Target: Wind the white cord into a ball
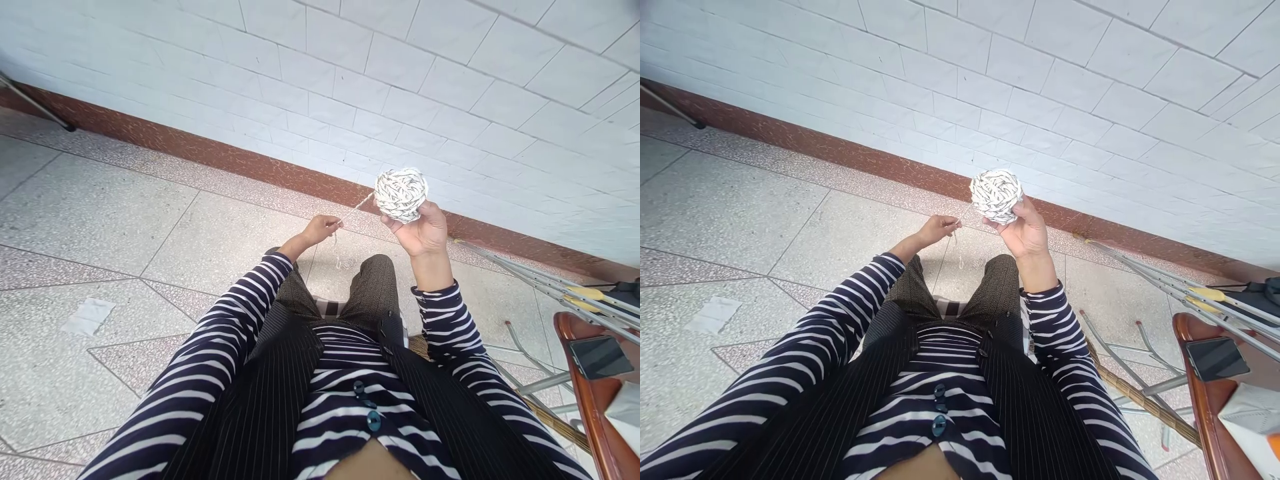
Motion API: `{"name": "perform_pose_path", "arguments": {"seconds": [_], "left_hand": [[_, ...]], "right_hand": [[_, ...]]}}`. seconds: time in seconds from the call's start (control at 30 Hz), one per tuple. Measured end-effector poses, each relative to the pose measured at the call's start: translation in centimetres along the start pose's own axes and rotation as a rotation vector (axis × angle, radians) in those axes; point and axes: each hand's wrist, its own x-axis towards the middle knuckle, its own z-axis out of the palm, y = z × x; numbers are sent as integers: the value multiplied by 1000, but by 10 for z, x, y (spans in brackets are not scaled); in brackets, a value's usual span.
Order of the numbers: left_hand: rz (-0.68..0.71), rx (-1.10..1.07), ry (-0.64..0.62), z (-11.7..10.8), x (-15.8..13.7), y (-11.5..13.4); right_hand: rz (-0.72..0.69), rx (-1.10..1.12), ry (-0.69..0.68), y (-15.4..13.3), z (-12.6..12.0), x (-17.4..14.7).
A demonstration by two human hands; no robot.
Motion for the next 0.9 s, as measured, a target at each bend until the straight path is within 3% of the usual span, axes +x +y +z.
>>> {"name": "perform_pose_path", "arguments": {"seconds": [0.13, 0.4, 0.7, 0.9], "left_hand": [[-52, -118, 64, -6, 0, -1], [-97, -98, 131, -16, 0, -17], [-191, 200, 205, -52, 8, -42], [-277, 346, 242, -80, 7, -63]], "right_hand": [[-5, -14, 23, -4, -2, -3], [-57, -7, 72, -11, -17, -3], [-130, 43, 111, -30, -16, -11], [-246, 79, 142, -61, -23, -23]]}}
